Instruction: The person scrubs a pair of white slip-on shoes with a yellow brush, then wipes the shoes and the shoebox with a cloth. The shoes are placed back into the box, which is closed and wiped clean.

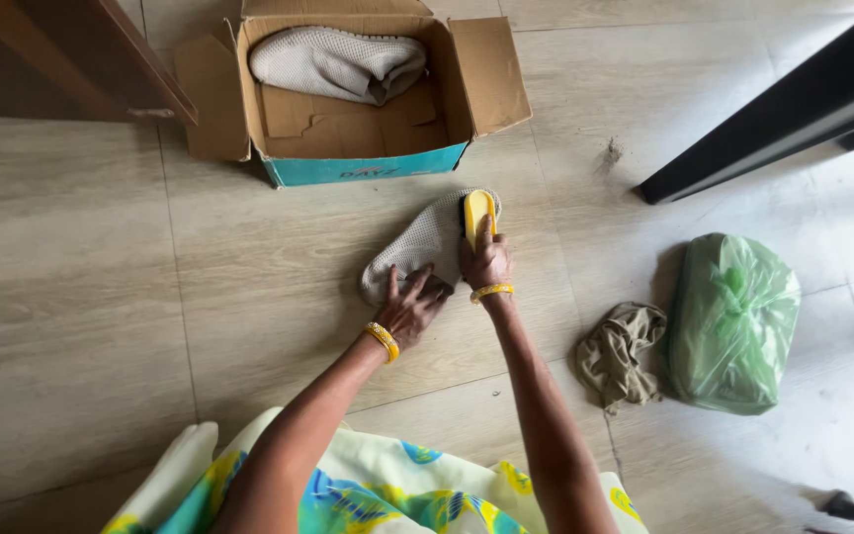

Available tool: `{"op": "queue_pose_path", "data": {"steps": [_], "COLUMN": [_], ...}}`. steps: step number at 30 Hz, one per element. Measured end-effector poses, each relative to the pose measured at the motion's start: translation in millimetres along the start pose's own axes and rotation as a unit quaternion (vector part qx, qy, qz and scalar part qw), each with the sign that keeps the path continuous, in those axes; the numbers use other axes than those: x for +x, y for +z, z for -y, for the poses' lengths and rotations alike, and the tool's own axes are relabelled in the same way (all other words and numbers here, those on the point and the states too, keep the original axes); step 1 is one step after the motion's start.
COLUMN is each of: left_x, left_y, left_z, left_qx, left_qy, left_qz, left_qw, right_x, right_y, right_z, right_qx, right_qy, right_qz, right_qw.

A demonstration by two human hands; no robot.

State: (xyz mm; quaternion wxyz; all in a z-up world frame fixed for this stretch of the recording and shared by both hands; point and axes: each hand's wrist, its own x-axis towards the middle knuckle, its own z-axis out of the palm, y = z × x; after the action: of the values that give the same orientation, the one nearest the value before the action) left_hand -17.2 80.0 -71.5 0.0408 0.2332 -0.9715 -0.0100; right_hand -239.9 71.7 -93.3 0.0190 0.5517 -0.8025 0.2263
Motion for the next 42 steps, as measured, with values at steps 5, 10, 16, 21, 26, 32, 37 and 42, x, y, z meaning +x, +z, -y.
{"op": "queue_pose_path", "data": {"steps": [5,10,16,21,26,32,37,42], "left_x": [21.9,23.4,16.8,21.0,21.7,22.8,24.0,23.2], "left_y": [-49.4,-55.9,0.7,-0.8,-30.9,-27.5,-22.8,-22.4], "left_z": [35.3,51.1,47.2,48.1,43.2,43.2,41.0,42.6], "left_qx": [-0.230,-0.219,-0.121,-0.227,-0.194,-0.167,-0.191,-0.182], "left_qy": [-0.374,-0.418,-0.406,-0.424,-0.428,-0.425,-0.415,-0.412], "left_qz": [-0.036,0.047,-0.048,-0.083,-0.062,-0.030,-0.076,-0.072], "left_qw": [0.898,0.880,0.905,0.873,0.880,0.889,0.886,0.890], "right_x": [1.8,13.0,-41.3,31.3,83.3,-27.1,82.2,47.2], "right_y": [10.1,0.1,23.3,8.3,1.3,54.7,12.3,21.3], "right_z": [-12.5,-4.3,56.3,-14.0,-45.6,26.6,-69.0,-66.5], "right_qx": [-0.006,-0.038,-0.074,-0.212,-0.170,-0.194,-0.295,-0.167], "right_qy": [-0.010,-0.005,-0.219,-0.192,-0.025,-0.253,-0.127,-0.122], "right_qz": [0.015,0.046,0.050,0.126,0.122,0.147,0.160,0.030], "right_qw": [1.000,0.998,0.972,0.950,0.978,0.936,0.933,0.978]}}
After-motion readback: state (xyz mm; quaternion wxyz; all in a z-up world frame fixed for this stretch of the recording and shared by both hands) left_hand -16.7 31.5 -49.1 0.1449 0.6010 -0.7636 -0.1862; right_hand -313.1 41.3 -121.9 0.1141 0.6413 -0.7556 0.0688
